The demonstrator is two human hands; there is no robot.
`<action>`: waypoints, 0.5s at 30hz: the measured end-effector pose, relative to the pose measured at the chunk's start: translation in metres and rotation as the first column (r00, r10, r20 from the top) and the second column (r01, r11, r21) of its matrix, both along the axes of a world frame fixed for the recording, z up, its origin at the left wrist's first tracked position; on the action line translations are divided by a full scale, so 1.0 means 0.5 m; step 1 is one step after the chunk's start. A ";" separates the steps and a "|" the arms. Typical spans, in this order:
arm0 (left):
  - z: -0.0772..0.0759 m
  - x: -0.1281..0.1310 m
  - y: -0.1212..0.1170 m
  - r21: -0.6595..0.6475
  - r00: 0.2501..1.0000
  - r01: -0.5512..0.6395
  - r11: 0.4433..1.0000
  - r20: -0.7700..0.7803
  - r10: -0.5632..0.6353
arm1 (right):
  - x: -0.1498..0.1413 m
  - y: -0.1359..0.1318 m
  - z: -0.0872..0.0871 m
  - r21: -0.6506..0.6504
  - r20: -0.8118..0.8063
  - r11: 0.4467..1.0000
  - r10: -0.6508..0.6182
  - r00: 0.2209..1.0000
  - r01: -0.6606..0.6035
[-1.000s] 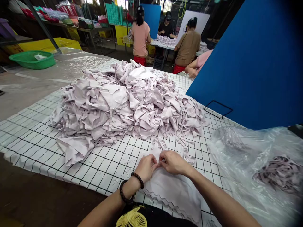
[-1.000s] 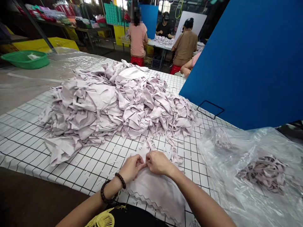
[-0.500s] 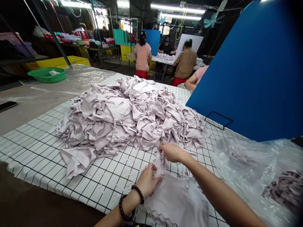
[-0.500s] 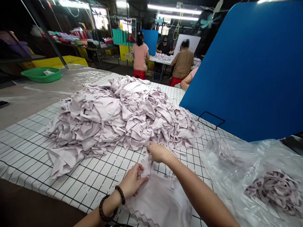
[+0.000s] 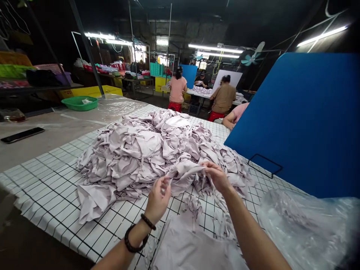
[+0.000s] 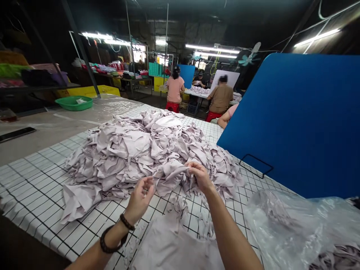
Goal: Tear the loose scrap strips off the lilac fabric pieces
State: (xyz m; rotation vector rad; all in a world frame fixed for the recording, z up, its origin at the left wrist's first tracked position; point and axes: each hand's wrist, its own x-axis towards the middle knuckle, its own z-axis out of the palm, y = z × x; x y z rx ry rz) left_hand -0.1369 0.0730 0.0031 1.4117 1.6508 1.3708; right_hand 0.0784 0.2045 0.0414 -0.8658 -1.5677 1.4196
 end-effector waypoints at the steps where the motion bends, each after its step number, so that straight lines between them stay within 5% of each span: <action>1: 0.019 0.000 0.022 0.085 0.997 0.017 0.996 -0.070 -0.011 | 0.029 -0.003 0.010 -0.067 -0.103 0.998 0.012 0.995 -0.019; 5: 0.058 0.066 0.103 0.157 0.892 0.383 0.910 -0.319 -0.320 | 0.094 -0.030 0.036 -0.209 -0.231 0.977 -0.014 0.973 -0.036; 9: 0.023 0.139 0.148 0.053 0.761 0.590 0.806 -0.370 -0.533 | 0.115 -0.045 0.050 -0.226 -0.236 0.973 -0.087 0.968 0.032; 11: 0.001 0.140 0.162 0.049 0.769 0.610 0.791 -0.276 -0.576 | 0.132 -0.042 0.054 -0.212 -0.221 0.974 -0.127 0.967 0.080; 15: -0.012 0.091 0.186 0.016 0.763 0.614 0.789 0.243 -0.599 | 0.179 -0.026 0.048 -0.191 -0.218 0.963 -0.229 0.949 0.188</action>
